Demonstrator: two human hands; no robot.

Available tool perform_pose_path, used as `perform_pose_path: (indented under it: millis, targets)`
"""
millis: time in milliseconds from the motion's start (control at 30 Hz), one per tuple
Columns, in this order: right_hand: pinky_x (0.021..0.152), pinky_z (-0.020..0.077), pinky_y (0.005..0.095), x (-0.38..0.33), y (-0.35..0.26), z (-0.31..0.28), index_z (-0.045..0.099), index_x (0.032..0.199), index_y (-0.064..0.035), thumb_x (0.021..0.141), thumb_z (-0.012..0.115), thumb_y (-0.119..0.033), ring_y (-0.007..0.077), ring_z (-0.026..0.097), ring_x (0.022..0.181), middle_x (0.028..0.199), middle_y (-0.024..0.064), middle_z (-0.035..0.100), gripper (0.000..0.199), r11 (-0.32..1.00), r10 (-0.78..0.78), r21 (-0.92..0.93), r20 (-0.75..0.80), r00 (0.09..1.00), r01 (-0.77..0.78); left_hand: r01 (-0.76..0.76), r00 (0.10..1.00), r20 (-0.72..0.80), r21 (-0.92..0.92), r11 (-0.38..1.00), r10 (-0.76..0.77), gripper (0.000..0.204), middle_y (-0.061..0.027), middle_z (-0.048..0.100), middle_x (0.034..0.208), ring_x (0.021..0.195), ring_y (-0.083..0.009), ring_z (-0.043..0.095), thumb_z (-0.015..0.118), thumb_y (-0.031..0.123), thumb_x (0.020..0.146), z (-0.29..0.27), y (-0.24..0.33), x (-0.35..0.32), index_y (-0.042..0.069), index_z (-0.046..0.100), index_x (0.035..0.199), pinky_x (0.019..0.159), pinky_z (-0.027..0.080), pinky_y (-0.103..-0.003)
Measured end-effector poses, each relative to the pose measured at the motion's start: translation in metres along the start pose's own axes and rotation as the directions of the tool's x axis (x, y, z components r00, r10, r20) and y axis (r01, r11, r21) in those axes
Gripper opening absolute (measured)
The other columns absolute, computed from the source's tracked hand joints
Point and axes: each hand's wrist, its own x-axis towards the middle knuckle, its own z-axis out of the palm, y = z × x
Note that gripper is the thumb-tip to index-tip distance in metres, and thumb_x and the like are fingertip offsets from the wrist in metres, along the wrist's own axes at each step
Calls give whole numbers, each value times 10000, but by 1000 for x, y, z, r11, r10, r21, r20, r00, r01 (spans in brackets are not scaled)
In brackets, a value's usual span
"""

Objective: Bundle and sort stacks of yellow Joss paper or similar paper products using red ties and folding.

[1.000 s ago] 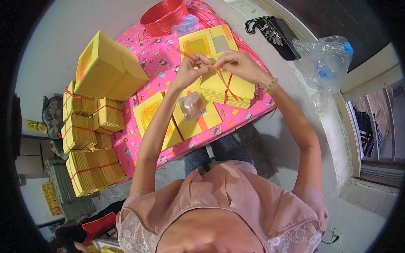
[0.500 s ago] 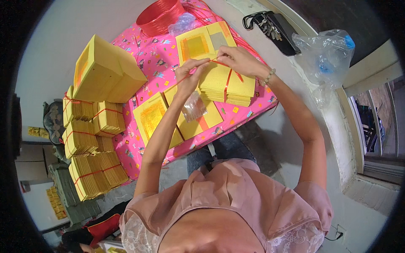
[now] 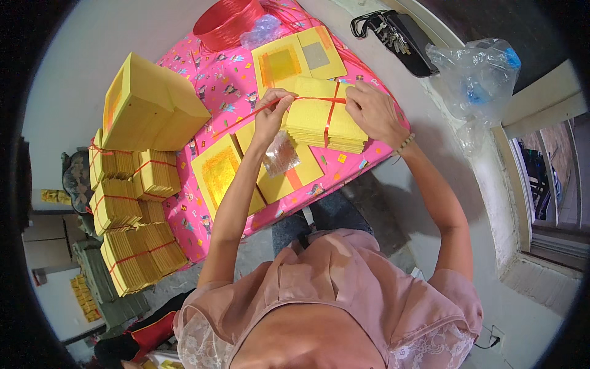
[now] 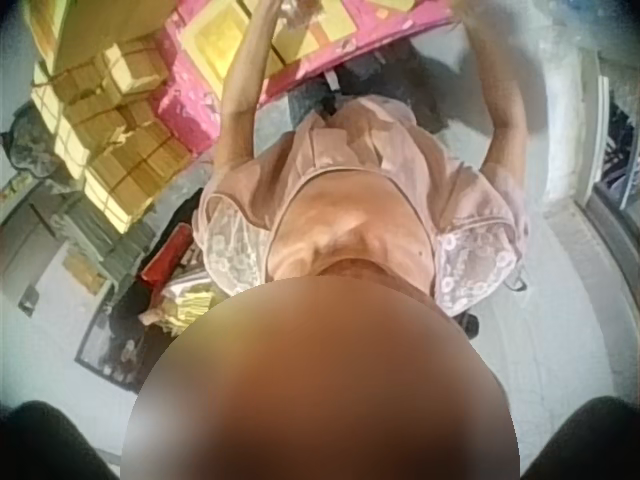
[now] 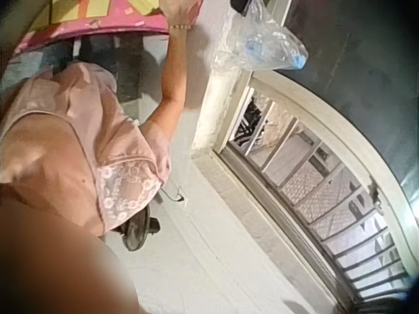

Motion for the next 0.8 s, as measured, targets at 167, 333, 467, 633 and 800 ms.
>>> perform_pose_path:
  millis: [167, 333, 467, 633, 800]
  targets:
    - [624, 411, 463, -4, 7, -1, 479, 796, -20, 854, 527, -149, 350, 532, 716, 753, 154, 482, 150, 995, 104, -2, 89, 991, -104, 1, 1000, 13, 30, 1000, -2, 101, -56, 629, 927, 899, -149, 581, 664, 103, 876, 1, 11, 3, 15, 707, 900, 849, 452, -271]
    - [631, 393, 432, -6, 6, -1, 460, 783, -5, 851, 501, -130, 338, 500, 696, 712, 153, 455, 148, 997, 72, 18, 90, 993, -74, 20, 965, 259, -249, 968, 47, 135, -107, 675, 932, 974, -156, 633, 513, 104, 981, 22, 41, 18, -27, 526, 1012, 869, 494, -274]
    - [623, 385, 428, -7, 7, -2, 454, 771, -5, 847, 506, -132, 332, 498, 691, 700, 151, 450, 157, 994, 88, 53, 97, 991, -94, 100, 930, 368, -264, 959, 4, 112, -111, 650, 863, 869, -183, 666, 441, 103, 1006, 26, 38, 28, -4, 452, 974, 810, 529, -302]
    - [594, 353, 401, -9, 14, 3, 428, 754, 8, 846, 510, -122, 292, 445, 646, 674, 135, 404, 179, 979, 96, 171, 89, 991, -110, 72, 923, 382, -292, 954, 48, 106, -65, 585, 760, 752, -170, 653, 438, 92, 1004, 24, 25, 31, -5, 446, 962, 752, 536, -295]
    - [633, 398, 439, -9, 16, 0, 465, 764, -8, 839, 533, -151, 326, 526, 719, 713, 145, 454, 175, 978, 129, 146, 154, 980, -152, 45, 924, 379, -258, 965, 59, 89, -52, 569, 736, 724, -150, 636, 455, 75, 995, 23, 25, 33, -10, 459, 969, 712, 526, -274]
